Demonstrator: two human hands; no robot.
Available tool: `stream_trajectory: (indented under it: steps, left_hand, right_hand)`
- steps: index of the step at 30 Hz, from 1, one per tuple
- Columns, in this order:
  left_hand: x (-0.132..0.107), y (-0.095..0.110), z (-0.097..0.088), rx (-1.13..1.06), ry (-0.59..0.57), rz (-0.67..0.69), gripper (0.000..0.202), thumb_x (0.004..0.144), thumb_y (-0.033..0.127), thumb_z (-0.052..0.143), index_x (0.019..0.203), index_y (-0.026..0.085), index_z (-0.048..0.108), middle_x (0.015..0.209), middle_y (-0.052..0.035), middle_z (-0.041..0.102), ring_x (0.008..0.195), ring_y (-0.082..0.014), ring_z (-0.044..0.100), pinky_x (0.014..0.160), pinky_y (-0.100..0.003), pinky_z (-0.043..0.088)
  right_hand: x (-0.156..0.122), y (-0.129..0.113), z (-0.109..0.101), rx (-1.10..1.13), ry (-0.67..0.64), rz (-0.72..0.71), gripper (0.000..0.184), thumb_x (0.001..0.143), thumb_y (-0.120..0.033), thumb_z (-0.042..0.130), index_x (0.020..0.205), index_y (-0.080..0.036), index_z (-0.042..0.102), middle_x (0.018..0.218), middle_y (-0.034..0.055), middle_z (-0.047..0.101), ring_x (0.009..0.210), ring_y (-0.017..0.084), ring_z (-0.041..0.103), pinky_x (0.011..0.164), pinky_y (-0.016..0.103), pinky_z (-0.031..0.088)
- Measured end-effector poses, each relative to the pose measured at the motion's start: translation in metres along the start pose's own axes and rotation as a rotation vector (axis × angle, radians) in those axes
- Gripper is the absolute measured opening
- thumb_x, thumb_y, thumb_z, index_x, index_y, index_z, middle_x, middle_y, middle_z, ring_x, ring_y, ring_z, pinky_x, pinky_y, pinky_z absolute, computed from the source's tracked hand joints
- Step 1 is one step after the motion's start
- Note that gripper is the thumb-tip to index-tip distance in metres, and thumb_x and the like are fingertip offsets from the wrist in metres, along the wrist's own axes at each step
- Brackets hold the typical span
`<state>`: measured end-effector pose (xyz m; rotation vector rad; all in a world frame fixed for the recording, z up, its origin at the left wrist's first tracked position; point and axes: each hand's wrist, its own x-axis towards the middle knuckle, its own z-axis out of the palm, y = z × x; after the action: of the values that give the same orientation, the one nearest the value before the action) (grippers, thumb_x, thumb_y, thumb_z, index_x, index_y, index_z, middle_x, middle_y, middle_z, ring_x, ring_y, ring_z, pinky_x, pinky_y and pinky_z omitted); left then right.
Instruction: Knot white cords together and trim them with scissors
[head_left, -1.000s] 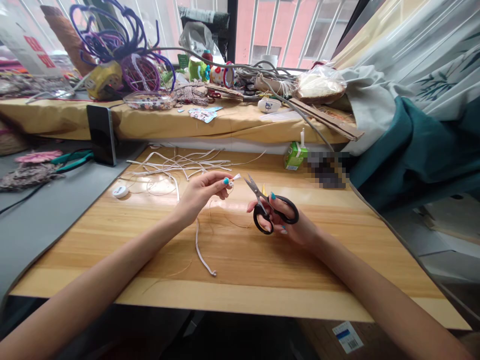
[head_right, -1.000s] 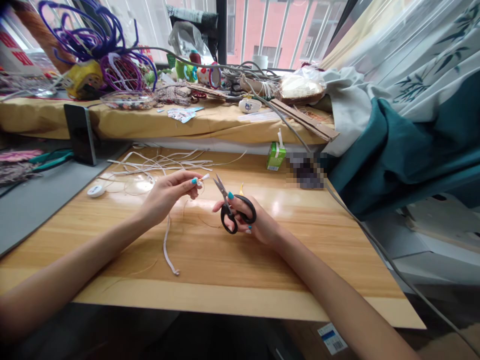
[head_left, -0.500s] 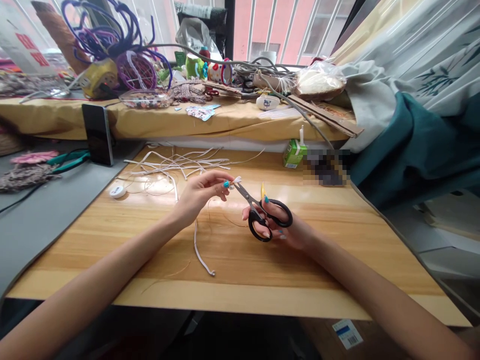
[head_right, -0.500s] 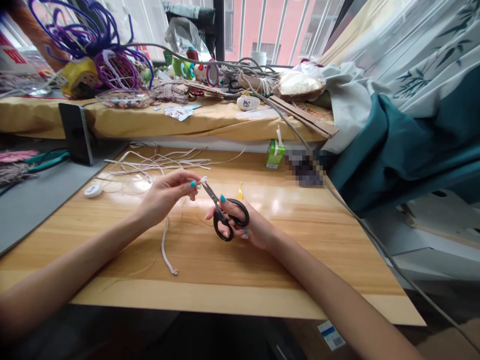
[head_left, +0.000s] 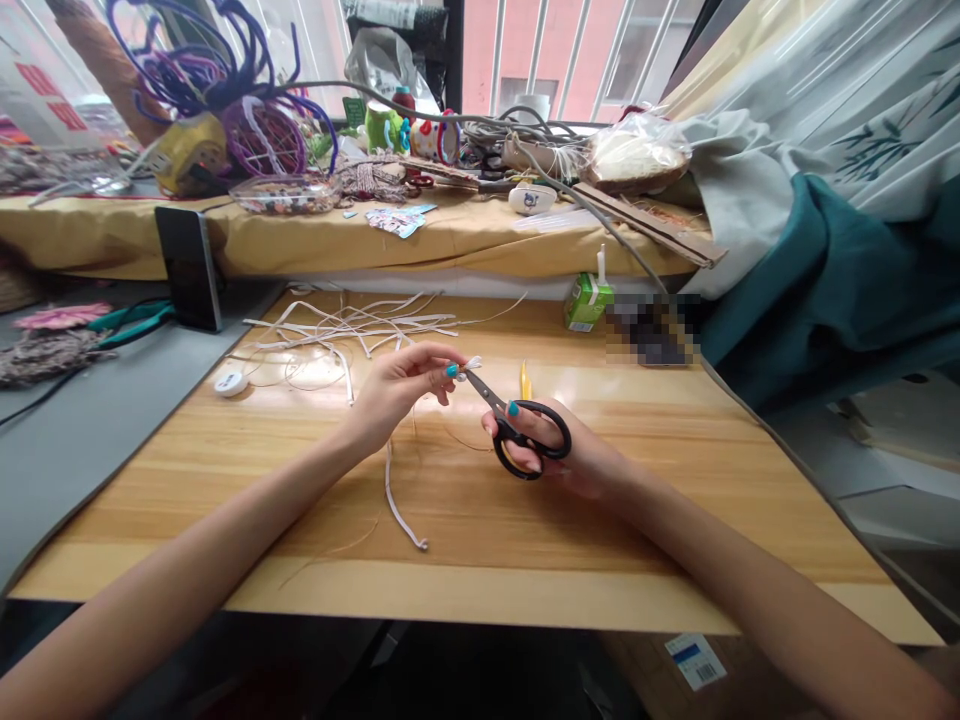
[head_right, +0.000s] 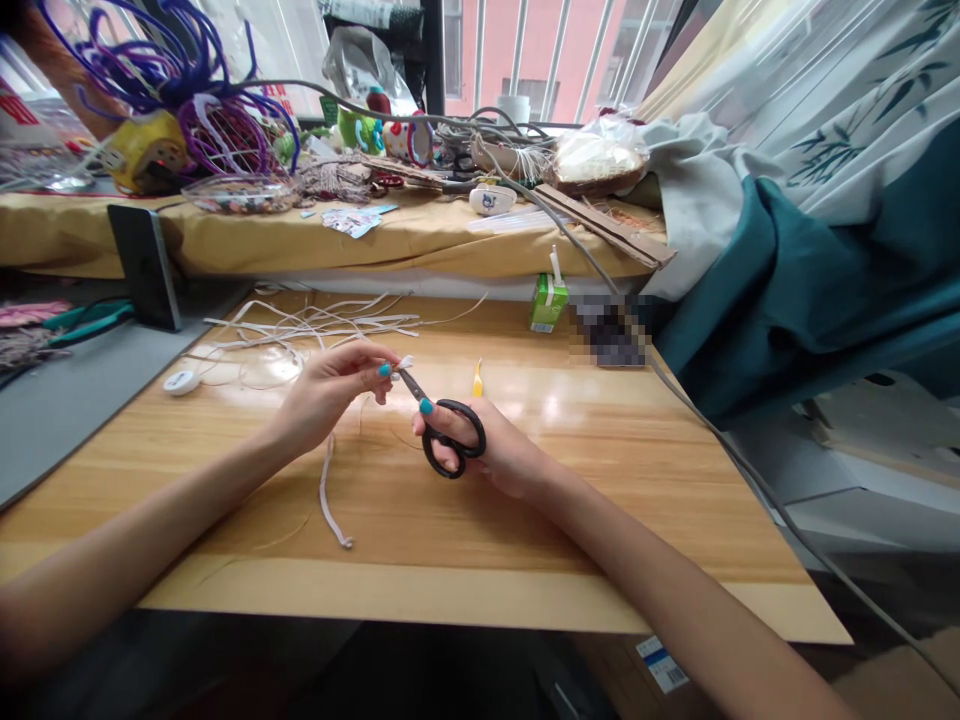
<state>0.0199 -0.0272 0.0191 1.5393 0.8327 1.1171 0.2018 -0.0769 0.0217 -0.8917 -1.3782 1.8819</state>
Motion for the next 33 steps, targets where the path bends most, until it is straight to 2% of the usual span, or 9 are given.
stream_trajectory:
  steps: [5, 8, 10, 12, 16, 19, 24, 28, 33]
  left_hand:
    - [0.002, 0.0, -0.001, -0.007, -0.019, -0.029, 0.013, 0.071, 0.021, 0.059, 0.082, 0.015, 0.062, 0.064, 0.0002, 0.057, 0.058, -0.0085, 0.053, 0.054, -0.021, 0.046]
    - [0.004, 0.0, -0.004, 0.024, -0.075, -0.126, 0.018, 0.071, 0.022, 0.058, 0.088, 0.015, 0.059, 0.065, 0.0004, 0.057, 0.056, -0.0081, 0.052, 0.051, -0.021, 0.044]
    - [0.006, -0.003, -0.006, 0.127, -0.118, -0.183, 0.016, 0.072, 0.023, 0.056, 0.085, 0.014, 0.059, 0.064, 0.0002, 0.057, 0.053, -0.0079, 0.05, 0.049, -0.02, 0.041]
    - [0.007, -0.007, -0.007, 0.298, -0.174, -0.15, 0.013, 0.073, 0.023, 0.054, 0.08, 0.015, 0.06, 0.068, -0.0011, 0.06, 0.056, -0.0088, 0.05, 0.053, -0.021, 0.039]
    - [0.008, -0.015, -0.008, 0.637, -0.286, 0.044, 0.016, 0.078, 0.021, 0.047, 0.082, 0.017, 0.062, 0.082, -0.0037, 0.061, 0.073, -0.0124, 0.053, 0.068, -0.025, 0.039]
    - [0.009, -0.015, -0.011, 0.752, -0.288, 0.11, 0.022, 0.081, 0.023, 0.042, 0.087, 0.017, 0.062, 0.087, -0.006, 0.058, 0.079, -0.0143, 0.052, 0.072, -0.028, 0.039]
    - [0.012, -0.012, -0.017, 0.899, -0.34, 0.258, 0.018, 0.08, 0.027, 0.046, 0.083, 0.018, 0.062, 0.085, -0.0055, 0.059, 0.083, -0.0174, 0.048, 0.077, -0.032, 0.037]
    - [0.011, -0.019, -0.016, 0.941, -0.424, 0.336, 0.018, 0.08, 0.028, 0.048, 0.083, 0.018, 0.063, 0.081, -0.0053, 0.059, 0.082, -0.0177, 0.045, 0.077, -0.03, 0.035]
    - [0.01, -0.018, -0.016, 0.92, -0.369, 0.376, 0.023, 0.084, 0.026, 0.041, 0.091, 0.017, 0.061, 0.09, -0.007, 0.059, 0.085, -0.0172, 0.046, 0.078, -0.029, 0.036]
  right_hand:
    - [0.001, -0.005, -0.004, -0.266, 0.182, -0.04, 0.036, 0.074, -0.051, 0.047, 0.075, -0.015, 0.053, 0.044, -0.0055, 0.039, 0.04, 0.006, 0.031, 0.041, 0.02, 0.02]
    - [0.0, -0.014, -0.021, -0.777, 0.519, -0.059, 0.031, 0.072, -0.045, 0.052, 0.082, -0.016, 0.058, 0.055, 0.0003, 0.051, 0.05, 0.011, 0.044, 0.047, 0.023, 0.026]
    - [-0.003, -0.021, -0.036, -1.205, 0.758, 0.046, 0.027, 0.073, -0.038, 0.052, 0.09, -0.018, 0.059, 0.065, 0.0046, 0.057, 0.059, 0.016, 0.05, 0.05, 0.025, 0.027]
    - [-0.006, -0.025, -0.047, -1.467, 0.845, 0.209, 0.03, 0.075, -0.034, 0.048, 0.099, -0.019, 0.057, 0.071, 0.0077, 0.06, 0.066, 0.021, 0.054, 0.051, 0.027, 0.026]
    - [-0.009, -0.027, -0.056, -1.684, 0.8, 0.33, 0.025, 0.078, -0.029, 0.043, 0.091, -0.018, 0.061, 0.084, 0.0118, 0.059, 0.072, 0.023, 0.055, 0.051, 0.028, 0.028]
    - [-0.008, -0.023, -0.053, -1.768, 0.772, 0.125, 0.03, 0.081, -0.026, 0.039, 0.105, -0.019, 0.056, 0.096, 0.0116, 0.053, 0.067, 0.018, 0.054, 0.051, 0.027, 0.028]
    - [-0.003, -0.015, -0.045, -1.883, 0.286, -0.17, 0.029, 0.082, -0.015, 0.038, 0.105, -0.024, 0.052, 0.097, 0.0057, 0.05, 0.06, 0.01, 0.048, 0.048, 0.024, 0.024]
    - [-0.002, -0.012, -0.045, -1.924, 0.171, -0.198, 0.022, 0.084, -0.021, 0.038, 0.099, -0.024, 0.053, 0.089, 0.0036, 0.051, 0.059, 0.01, 0.047, 0.047, 0.024, 0.02]
    - [-0.002, -0.011, -0.047, -1.908, 0.081, -0.179, 0.022, 0.085, -0.022, 0.035, 0.099, -0.028, 0.051, 0.084, 0.0014, 0.05, 0.052, 0.008, 0.043, 0.046, 0.023, 0.017]
